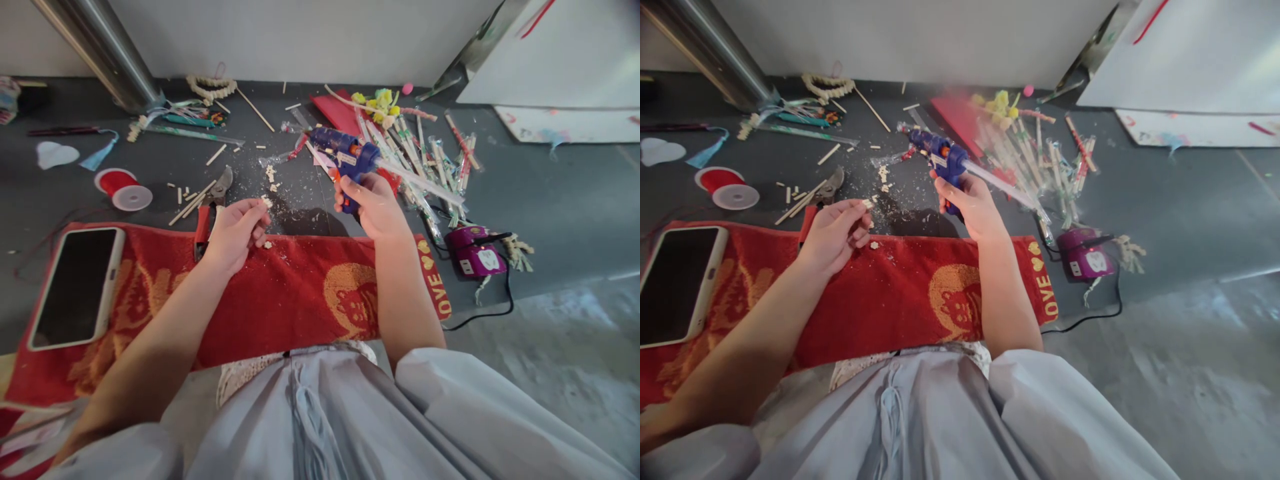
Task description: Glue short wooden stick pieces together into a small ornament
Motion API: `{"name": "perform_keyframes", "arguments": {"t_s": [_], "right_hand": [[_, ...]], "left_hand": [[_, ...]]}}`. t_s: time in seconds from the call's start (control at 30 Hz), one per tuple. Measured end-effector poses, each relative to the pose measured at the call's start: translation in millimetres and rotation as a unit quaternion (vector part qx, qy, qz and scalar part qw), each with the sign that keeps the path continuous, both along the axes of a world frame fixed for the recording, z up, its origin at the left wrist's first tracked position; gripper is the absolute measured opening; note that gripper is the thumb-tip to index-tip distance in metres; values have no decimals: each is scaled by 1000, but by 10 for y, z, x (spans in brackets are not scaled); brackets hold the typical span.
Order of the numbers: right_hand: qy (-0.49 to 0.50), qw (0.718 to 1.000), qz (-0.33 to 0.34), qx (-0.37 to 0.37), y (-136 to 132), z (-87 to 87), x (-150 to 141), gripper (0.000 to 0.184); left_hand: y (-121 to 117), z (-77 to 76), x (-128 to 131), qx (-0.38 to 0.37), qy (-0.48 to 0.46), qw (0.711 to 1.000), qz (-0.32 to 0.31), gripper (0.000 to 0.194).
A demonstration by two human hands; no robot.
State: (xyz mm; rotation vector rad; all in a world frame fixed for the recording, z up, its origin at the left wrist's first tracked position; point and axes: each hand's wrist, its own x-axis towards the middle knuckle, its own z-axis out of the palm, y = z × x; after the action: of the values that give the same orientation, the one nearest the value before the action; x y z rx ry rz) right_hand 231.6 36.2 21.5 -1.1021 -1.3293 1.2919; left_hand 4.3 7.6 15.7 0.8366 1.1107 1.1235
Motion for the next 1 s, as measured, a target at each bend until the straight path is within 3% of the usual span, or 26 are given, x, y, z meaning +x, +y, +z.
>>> {"name": "perform_keyframes", "arguments": {"t_s": [0.2,0.47,1.0], "right_hand": [[20,996,85,-26,-85,78,-43,37],[-2,989,135,-54,-150,135,-82,42],[-20,987,139,-73,-168,135,-120,44]], "left_hand": [[-11,83,2,4,-22,1000,19,11],[-5,120,-10,7,-42,999,31,17],[-8,97,-11,29,-27,998,39,16]]}}
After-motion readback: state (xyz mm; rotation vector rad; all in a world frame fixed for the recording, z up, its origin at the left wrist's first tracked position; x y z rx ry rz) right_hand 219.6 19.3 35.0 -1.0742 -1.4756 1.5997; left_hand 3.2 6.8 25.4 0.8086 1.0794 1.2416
